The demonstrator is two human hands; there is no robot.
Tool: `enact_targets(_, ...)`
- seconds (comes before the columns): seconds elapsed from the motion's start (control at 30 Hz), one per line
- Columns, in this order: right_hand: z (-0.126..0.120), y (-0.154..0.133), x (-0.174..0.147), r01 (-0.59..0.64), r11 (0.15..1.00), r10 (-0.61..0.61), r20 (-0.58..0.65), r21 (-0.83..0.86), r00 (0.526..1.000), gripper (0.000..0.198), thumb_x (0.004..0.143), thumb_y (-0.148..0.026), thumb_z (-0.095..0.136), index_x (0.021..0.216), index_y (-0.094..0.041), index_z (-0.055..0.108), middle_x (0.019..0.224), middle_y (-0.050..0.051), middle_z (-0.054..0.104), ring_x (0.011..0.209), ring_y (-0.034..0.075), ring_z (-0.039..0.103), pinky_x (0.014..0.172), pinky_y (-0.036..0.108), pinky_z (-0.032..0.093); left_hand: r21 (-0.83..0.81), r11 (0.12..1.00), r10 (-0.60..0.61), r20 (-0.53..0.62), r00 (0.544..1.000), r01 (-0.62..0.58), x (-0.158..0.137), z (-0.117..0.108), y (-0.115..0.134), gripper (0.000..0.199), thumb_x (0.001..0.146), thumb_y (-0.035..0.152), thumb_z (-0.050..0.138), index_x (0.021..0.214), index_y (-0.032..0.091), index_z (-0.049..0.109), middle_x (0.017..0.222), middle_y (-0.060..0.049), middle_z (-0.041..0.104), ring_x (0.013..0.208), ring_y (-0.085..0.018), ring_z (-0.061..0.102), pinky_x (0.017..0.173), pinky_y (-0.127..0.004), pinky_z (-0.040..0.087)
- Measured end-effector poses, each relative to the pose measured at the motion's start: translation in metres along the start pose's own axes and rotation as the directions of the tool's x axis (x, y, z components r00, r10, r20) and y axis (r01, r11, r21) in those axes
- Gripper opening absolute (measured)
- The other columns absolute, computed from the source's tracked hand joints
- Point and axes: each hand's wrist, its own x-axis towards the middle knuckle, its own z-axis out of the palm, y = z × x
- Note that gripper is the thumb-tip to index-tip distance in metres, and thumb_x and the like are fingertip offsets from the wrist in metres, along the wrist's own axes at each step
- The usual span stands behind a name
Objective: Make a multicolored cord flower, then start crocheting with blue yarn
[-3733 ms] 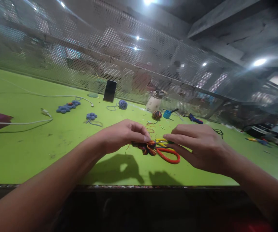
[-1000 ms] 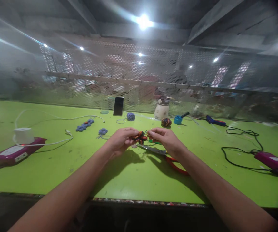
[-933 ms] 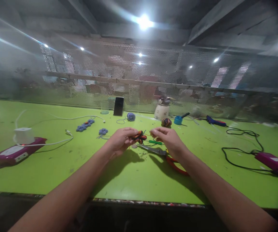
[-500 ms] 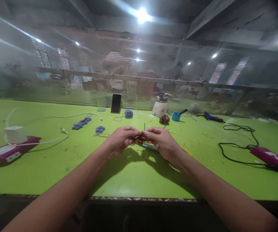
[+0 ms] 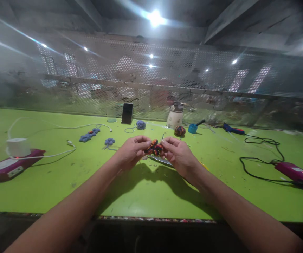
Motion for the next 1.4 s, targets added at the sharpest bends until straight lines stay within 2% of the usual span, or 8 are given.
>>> enact_targets(0.23, 0.001, -0.002, -0.005, -0.121, 0.993, 0.122, 0.083, -0.017, 0.989, 0.028, 0.062, -0.021, 0.080, 0.086, -0.014, 0.068, 0.076, 0.004, 0.067, 0.056, 0.010, 0.059, 0.054, 0.024, 0.045, 0.081, 0.984, 0.163, -0.053, 0.985, -0.159, 0.003, -0.001, -0.001, 0.013, 0.068, 0.016, 0.073, 0.071, 0.012, 0.061, 0.070, -0.003, 0.065, 0.067, -0.013, 0.059, 0.069, -0.027, 0.044)
enact_targets(0.4, 0.001, 0.002, -0.004, -0.144, 0.989, 0.148, 0.153, -0.037, 0.977, 0.023, 0.066, -0.021, 0.077, 0.085, -0.011, 0.069, 0.075, 0.007, 0.069, 0.053, 0.009, 0.058, 0.050, 0.024, 0.044, 0.192, 0.946, 0.274, -0.053, 0.960, -0.259, 0.006, -0.003, -0.005, 0.017, 0.068, 0.023, 0.074, 0.073, 0.013, 0.061, 0.070, -0.002, 0.063, 0.067, -0.013, 0.057, 0.067, -0.028, 0.042)
enact_targets(0.6, -0.001, 0.001, -0.003, -0.224, 0.974, 0.225, 0.215, -0.030, 0.950, 0.019, 0.071, -0.026, 0.074, 0.081, -0.012, 0.068, 0.064, 0.003, 0.065, 0.045, 0.007, 0.053, 0.041, 0.019, 0.038, 0.220, 0.946, 0.247, -0.021, 0.969, -0.237, 0.005, -0.003, -0.006, 0.017, 0.070, 0.025, 0.074, 0.074, 0.014, 0.061, 0.070, -0.001, 0.062, 0.065, -0.012, 0.055, 0.065, -0.027, 0.041)
enact_targets(0.9, -0.004, 0.001, -0.004, -0.211, 0.975, 0.222, 0.296, -0.071, 0.929, 0.021, 0.068, -0.028, 0.077, 0.078, -0.012, 0.068, 0.064, 0.002, 0.063, 0.047, 0.007, 0.053, 0.041, 0.019, 0.039, 0.185, 0.960, 0.214, 0.006, 0.977, -0.211, 0.001, 0.002, -0.005, 0.017, 0.070, 0.024, 0.074, 0.074, 0.014, 0.061, 0.071, -0.001, 0.062, 0.065, -0.011, 0.054, 0.063, -0.026, 0.040)
enact_targets(1.1, -0.001, -0.002, -0.005, -0.061, 0.961, 0.120, 0.209, -0.270, 0.971, 0.021, 0.068, -0.032, 0.073, 0.076, -0.014, 0.065, 0.058, -0.001, 0.057, 0.044, 0.007, 0.043, 0.042, 0.022, 0.030, 0.086, 0.986, 0.144, 0.003, 0.990, -0.144, -0.002, 0.004, -0.001, 0.014, 0.071, 0.020, 0.073, 0.075, 0.013, 0.061, 0.073, -0.001, 0.063, 0.068, -0.011, 0.056, 0.065, -0.024, 0.041)
enact_targets(1.2, -0.002, -0.002, -0.004, 0.157, 0.860, -0.074, 0.186, -0.485, 0.980, 0.015, 0.072, -0.029, 0.067, 0.070, -0.015, 0.061, 0.059, -0.002, 0.051, 0.050, 0.008, 0.040, 0.048, 0.023, 0.030, 0.038, 0.993, 0.113, -0.001, 0.994, -0.113, -0.003, 0.005, 0.003, 0.012, 0.071, 0.015, 0.073, 0.071, 0.012, 0.062, 0.071, -0.001, 0.064, 0.067, -0.010, 0.057, 0.065, -0.023, 0.041)
enact_targets(1.3, -0.004, -0.002, -0.002, 0.354, 0.601, -0.293, 0.214, -0.717, 0.932, 0.015, 0.070, -0.018, 0.062, 0.060, -0.017, 0.051, 0.060, -0.002, 0.047, 0.055, 0.010, 0.040, 0.052, 0.025, 0.030, 0.021, 0.995, 0.094, -0.026, 0.995, -0.093, -0.003, 0.005, 0.004, 0.010, 0.070, 0.012, 0.072, 0.070, 0.012, 0.062, 0.070, -0.002, 0.065, 0.066, -0.010, 0.058, 0.065, -0.023, 0.042)
enact_targets(1.4, -0.004, -0.002, -0.002, 0.390, 0.385, -0.362, 0.252, -0.837, 0.897, 0.017, 0.067, -0.009, 0.056, 0.057, -0.019, 0.046, 0.059, -0.002, 0.045, 0.054, 0.010, 0.039, 0.052, 0.025, 0.030, 0.014, 0.997, 0.072, -0.059, 0.996, -0.072, -0.002, 0.003, 0.004, 0.008, 0.071, 0.009, 0.070, 0.070, 0.011, 0.062, 0.069, -0.003, 0.066, 0.065, -0.010, 0.059, 0.065, -0.023, 0.043)
